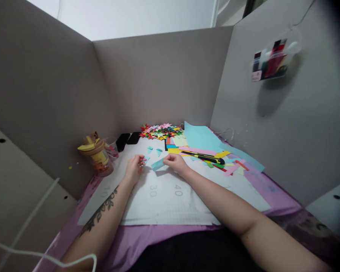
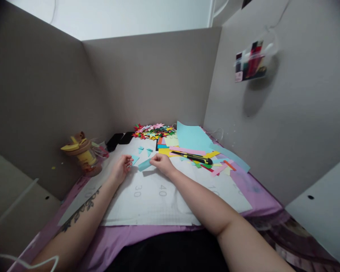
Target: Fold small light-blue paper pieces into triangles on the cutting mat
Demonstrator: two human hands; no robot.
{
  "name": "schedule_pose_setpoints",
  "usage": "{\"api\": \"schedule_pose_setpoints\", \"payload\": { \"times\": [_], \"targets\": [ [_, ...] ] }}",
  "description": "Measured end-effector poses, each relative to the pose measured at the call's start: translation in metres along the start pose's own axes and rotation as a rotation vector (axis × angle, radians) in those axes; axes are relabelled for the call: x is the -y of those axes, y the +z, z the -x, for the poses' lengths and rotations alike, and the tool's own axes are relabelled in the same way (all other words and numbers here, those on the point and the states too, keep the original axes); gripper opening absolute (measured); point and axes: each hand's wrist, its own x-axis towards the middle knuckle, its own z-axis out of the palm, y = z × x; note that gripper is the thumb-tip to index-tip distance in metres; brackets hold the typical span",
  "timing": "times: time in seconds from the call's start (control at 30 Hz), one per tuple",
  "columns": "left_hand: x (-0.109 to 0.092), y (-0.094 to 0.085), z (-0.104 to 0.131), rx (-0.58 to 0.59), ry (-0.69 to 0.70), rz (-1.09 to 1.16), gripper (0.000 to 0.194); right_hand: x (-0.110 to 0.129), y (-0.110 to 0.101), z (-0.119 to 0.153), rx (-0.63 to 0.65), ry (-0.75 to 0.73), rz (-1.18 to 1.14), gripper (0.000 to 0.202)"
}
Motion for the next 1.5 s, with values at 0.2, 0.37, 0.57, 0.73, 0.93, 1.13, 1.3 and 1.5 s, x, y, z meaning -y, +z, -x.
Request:
{"api": "schedule_pose_setpoints", "payload": {
  "times": [0.2, 0.37, 0.57, 0.73, 0.93, 1.13, 1.3, 1.5],
  "targets": [
    [0.007, -0.003, 0.006, 0.165, 0.644, -1.304, 0.026, 0.002, -0.002, -0.001, -0.028, -0.010, -0.032, 0.016],
    [-0.017, -0.030, -0.014, 0.082, 0.674, -1.714, 0.030, 0.001, -0.002, -0.001, -0.032, -0.018, -0.019, 0.015],
    [-0.028, -0.046, -0.016, -0.369, 0.742, -1.500, 0.030, -0.002, 0.001, 0.000, 0.014, -0.032, 0.033, 0.014],
    [-0.024, -0.045, -0.014, -0.258, 0.650, -1.280, 0.028, -0.001, 0.001, 0.001, 0.015, -0.043, 0.054, 0.014],
    [-0.043, -0.049, -0.010, 0.255, 0.257, -1.382, 0.020, -0.002, 0.001, 0.002, 0.027, -0.061, 0.105, 0.013],
    [-0.041, -0.067, -0.010, 0.540, 0.085, -1.302, 0.014, -0.002, 0.003, 0.003, 0.047, -0.058, 0.130, 0.013],
    [-0.028, -0.072, -0.014, 0.591, 0.120, -1.279, 0.009, -0.003, 0.002, 0.002, 0.043, -0.061, 0.120, 0.013],
    [-0.044, -0.062, -0.004, 0.476, 0.255, -1.184, 0.009, 0.000, 0.003, 0.004, 0.045, -0.059, 0.131, 0.012]
  ]
}}
